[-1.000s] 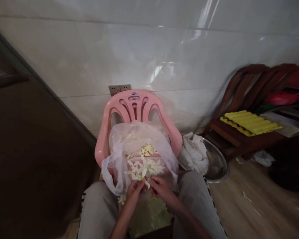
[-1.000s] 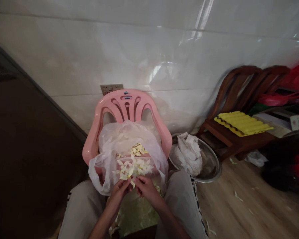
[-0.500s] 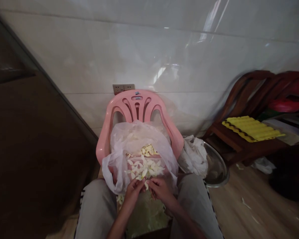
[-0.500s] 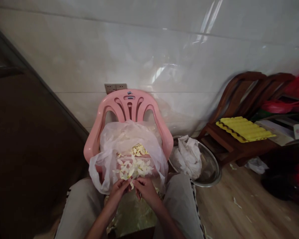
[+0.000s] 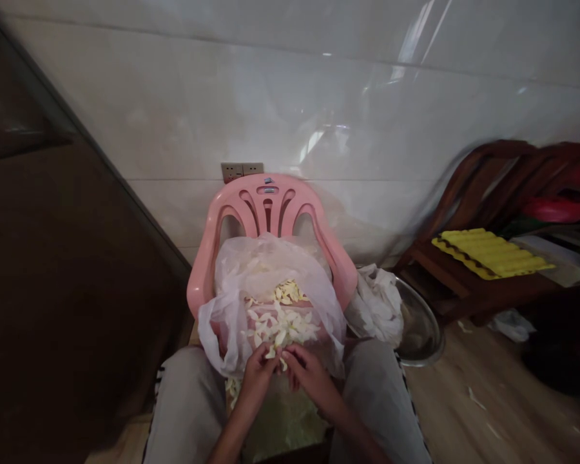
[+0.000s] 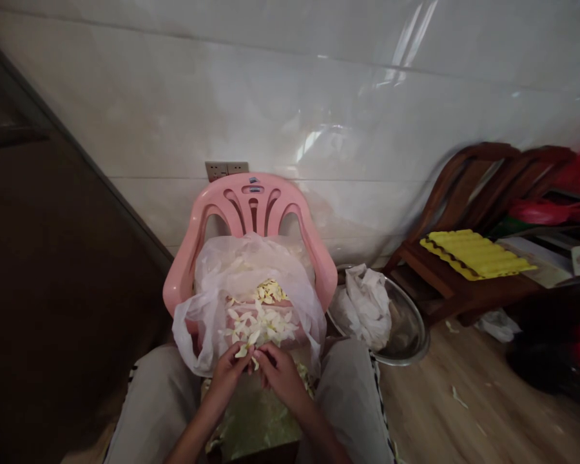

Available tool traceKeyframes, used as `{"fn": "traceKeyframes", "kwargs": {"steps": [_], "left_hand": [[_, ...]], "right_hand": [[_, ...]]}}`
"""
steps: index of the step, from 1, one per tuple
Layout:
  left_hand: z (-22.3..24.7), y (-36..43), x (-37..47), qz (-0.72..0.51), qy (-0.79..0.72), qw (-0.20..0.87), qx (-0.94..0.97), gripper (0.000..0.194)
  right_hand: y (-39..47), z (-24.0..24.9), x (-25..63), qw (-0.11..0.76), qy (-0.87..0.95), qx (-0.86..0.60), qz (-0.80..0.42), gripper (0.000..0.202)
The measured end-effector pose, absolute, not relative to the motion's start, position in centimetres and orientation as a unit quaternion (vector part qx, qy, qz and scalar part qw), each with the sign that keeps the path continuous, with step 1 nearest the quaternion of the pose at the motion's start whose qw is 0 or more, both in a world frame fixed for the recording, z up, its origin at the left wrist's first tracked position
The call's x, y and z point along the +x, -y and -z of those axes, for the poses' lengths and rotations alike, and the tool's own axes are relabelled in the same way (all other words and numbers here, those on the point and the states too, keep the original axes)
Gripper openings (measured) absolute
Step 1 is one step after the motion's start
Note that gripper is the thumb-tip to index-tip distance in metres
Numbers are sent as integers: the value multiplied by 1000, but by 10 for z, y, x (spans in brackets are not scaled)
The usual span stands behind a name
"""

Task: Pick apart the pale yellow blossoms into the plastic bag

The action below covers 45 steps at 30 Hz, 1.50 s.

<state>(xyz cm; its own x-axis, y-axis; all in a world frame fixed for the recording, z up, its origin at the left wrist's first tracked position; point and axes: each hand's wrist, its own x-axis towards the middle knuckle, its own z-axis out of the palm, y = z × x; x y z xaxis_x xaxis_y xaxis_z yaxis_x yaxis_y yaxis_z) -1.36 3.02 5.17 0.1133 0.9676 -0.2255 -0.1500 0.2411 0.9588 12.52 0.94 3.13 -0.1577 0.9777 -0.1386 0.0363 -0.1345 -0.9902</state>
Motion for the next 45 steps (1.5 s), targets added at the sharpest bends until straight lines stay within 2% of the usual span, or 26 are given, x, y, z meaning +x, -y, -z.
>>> {"fn": "traceKeyframes", "kwargs": {"steps": [7,13,20,24,29,34,40,45], "left_hand": [[-40,-32,-14,-439,-491,634,404,48],[-39,-32,-14,-436,-488,642,401,47],[-37,-30,-15,-453,-481,623,418,35],[-34,-28,-15,-461,-491,601,430,27],[-34,-28,-14,-446,-487,606,443,26],[-28,-32,-14,-422,-479,620,456,28],[-23,-29,-13,-396,-466,651,451,37],[-22,-35,-15,-417,-462,671,403,43]], "right_hand": [[-16,-28,126,413,438,-460,-653,45],[-17,-28,128,408,432,-460,-660,46],[-9,-25,128,408,521,-501,-558,34],[-8,-30,132,388,617,-514,-453,23],[-7,-35,132,386,678,-510,-363,18],[-10,-24,131,424,598,-554,-396,22],[-19,-37,154,523,434,-631,-373,33],[-21,-42,168,531,390,-663,-355,37]]}}
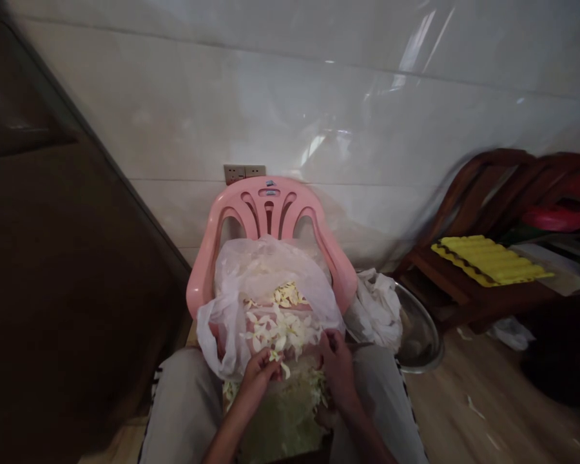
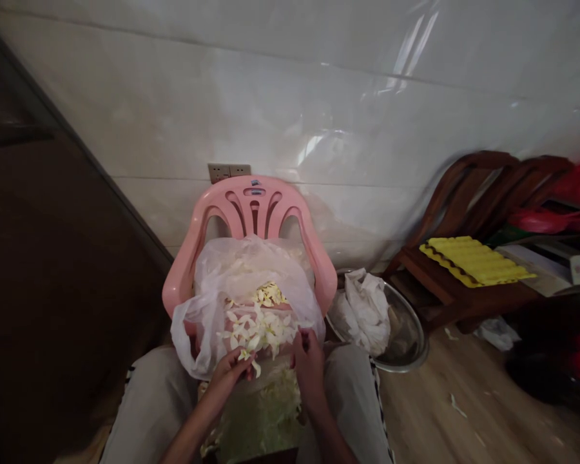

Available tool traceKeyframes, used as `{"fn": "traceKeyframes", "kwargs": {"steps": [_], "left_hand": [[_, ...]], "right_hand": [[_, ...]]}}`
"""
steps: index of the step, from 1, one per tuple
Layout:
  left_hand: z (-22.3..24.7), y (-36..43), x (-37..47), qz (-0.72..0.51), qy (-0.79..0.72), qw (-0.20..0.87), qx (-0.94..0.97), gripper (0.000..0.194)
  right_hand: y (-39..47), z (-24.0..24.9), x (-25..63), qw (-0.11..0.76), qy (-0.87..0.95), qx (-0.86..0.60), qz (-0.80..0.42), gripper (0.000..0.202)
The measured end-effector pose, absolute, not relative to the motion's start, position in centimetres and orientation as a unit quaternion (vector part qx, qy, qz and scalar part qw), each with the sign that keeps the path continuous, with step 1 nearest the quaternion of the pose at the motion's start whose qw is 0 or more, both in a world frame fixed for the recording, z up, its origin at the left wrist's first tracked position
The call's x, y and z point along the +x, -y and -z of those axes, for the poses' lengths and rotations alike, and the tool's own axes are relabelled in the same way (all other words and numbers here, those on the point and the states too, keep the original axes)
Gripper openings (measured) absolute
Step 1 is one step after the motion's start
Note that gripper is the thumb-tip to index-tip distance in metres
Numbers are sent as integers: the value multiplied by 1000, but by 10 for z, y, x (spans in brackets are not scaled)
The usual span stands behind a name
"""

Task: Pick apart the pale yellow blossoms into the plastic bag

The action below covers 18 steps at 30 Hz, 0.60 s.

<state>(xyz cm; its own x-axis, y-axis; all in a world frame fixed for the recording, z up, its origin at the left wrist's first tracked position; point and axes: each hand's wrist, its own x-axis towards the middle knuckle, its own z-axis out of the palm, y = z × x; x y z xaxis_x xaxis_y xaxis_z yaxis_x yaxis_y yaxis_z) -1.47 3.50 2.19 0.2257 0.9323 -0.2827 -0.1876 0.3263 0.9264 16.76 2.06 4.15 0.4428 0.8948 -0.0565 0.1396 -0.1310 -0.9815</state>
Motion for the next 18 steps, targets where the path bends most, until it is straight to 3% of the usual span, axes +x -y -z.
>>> {"fn": "traceKeyframes", "kwargs": {"steps": [8,18], "left_hand": [[-25,-39,-17,-445,-471,660,380,48],[-32,-37,-16,-429,-481,662,383,47]], "right_hand": [[-15,-32,135,409,498,-560,-522,45],[-16,-30,131,380,470,-514,-609,46]]}}
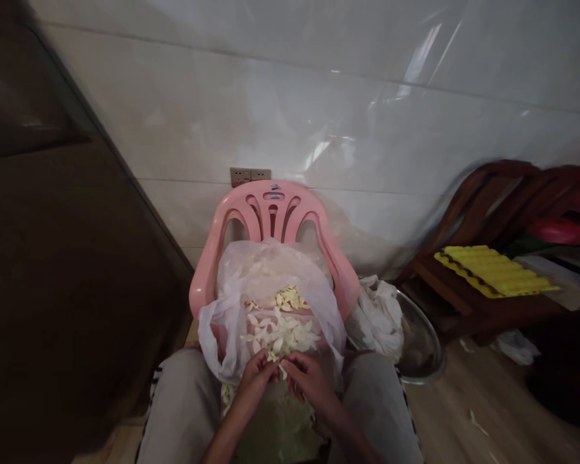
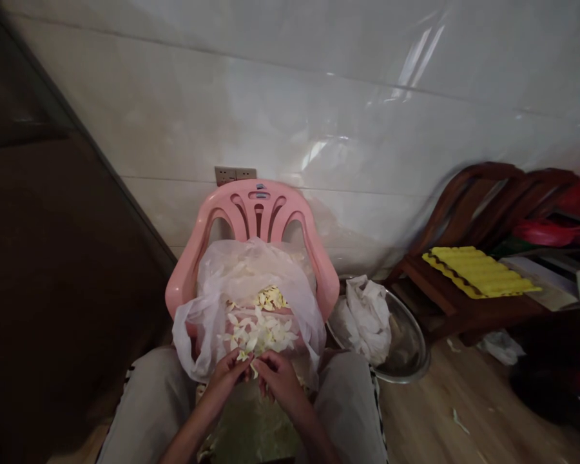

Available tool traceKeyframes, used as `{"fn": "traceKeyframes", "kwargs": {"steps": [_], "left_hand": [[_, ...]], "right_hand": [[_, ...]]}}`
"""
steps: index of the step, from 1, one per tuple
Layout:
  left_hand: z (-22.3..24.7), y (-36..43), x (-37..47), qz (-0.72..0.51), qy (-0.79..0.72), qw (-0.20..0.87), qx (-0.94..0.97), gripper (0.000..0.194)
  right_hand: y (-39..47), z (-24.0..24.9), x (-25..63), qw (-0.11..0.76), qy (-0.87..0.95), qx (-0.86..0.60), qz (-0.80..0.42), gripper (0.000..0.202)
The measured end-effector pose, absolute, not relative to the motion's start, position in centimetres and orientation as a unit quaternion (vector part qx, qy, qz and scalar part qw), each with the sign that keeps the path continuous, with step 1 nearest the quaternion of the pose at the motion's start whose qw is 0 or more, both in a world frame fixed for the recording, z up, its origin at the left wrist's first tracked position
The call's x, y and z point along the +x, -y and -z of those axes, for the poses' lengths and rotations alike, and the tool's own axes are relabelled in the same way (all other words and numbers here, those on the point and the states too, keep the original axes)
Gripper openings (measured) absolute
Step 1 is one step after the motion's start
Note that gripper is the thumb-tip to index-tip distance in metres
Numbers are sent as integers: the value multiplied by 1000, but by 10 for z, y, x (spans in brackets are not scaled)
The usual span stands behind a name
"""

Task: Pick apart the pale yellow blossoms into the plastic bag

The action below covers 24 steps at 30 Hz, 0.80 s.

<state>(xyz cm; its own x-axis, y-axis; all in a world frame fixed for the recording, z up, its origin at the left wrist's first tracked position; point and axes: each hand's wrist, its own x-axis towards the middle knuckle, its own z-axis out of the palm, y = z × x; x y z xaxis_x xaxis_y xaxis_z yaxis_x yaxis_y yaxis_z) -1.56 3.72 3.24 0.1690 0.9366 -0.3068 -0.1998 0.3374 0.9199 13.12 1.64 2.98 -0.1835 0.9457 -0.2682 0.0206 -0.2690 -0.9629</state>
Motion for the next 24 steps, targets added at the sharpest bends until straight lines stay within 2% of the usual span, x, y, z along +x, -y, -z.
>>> {"fn": "traceKeyframes", "kwargs": {"steps": [9,14,17,24], "left_hand": [[-34,-38,-14,-421,-466,684,371,49],[-24,-37,-14,-440,-470,664,380,49],[-19,-36,-14,-456,-471,644,395,42],[-22,-36,-17,-460,-478,614,427,32]], "right_hand": [[-19,-24,133,375,458,-496,-635,45],[-17,-22,131,403,543,-526,-515,33],[-13,-25,131,399,615,-517,-443,24],[-10,-33,133,390,640,-514,-418,24]]}}
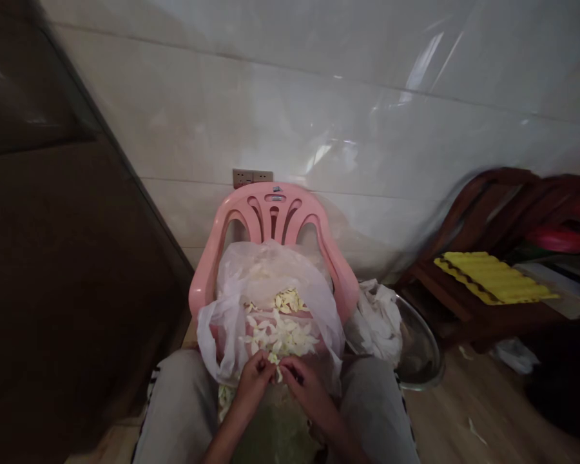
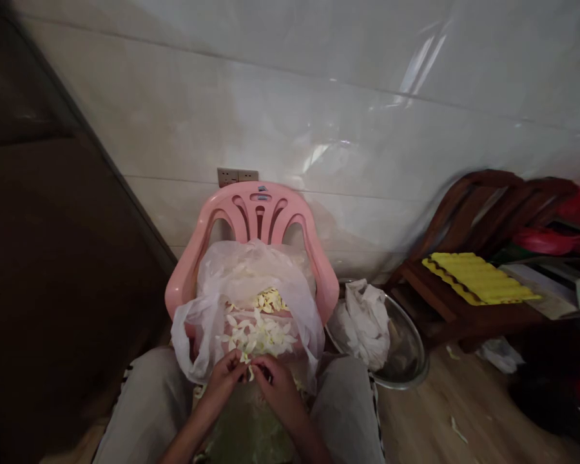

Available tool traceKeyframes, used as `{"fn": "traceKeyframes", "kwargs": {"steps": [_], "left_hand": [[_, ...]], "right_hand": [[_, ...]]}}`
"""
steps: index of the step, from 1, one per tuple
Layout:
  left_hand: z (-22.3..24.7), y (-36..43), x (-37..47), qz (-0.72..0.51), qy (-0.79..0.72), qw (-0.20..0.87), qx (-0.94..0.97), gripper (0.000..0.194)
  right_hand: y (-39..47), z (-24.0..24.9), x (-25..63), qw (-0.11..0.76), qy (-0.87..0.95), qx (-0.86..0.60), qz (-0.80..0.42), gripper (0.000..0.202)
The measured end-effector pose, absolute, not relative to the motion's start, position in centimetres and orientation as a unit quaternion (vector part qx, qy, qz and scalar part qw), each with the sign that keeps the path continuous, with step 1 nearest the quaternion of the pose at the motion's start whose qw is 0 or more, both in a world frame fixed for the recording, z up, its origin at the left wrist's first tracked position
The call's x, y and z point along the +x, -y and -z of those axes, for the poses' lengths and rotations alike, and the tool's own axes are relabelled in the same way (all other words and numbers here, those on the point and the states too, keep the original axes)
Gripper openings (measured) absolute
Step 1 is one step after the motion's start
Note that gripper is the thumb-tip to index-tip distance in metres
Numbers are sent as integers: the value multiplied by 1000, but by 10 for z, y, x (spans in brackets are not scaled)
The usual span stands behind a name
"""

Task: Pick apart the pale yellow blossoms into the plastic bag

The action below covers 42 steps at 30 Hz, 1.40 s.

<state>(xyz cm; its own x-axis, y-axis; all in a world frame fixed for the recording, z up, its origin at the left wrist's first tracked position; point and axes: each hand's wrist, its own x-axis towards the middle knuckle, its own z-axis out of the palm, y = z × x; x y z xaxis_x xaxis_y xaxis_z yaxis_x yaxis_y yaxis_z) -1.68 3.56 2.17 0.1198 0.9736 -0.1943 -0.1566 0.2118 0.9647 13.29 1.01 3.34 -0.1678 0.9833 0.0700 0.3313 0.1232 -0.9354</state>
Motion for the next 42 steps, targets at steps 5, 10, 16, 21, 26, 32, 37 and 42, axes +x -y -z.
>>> {"fn": "traceKeyframes", "kwargs": {"steps": [5,10,16,21,26,32,37,42], "left_hand": [[-21,-35,-16,-450,-483,610,438,28],[-22,-34,-14,-404,-490,619,461,27],[-23,-34,-12,-388,-473,657,440,40],[-22,-41,-14,-428,-478,665,382,46],[-23,-42,-16,-442,-482,662,366,49],[-26,-38,-15,-432,-476,664,381,48],[-23,-38,-14,-435,-471,668,379,46],[-23,-38,-13,-434,-470,669,379,46]], "right_hand": [[-8,-22,132,382,659,-519,-389,20],[-12,-18,138,409,634,-572,-320,17],[-24,-30,167,475,493,-678,-268,28],[-22,-30,167,435,498,-695,-282,30],[-17,-37,151,429,536,-642,-341,34],[-17,-34,137,397,513,-515,-561,40],[-17,-31,136,398,494,-485,-602,40],[-18,-30,136,394,483,-491,-608,42]]}}
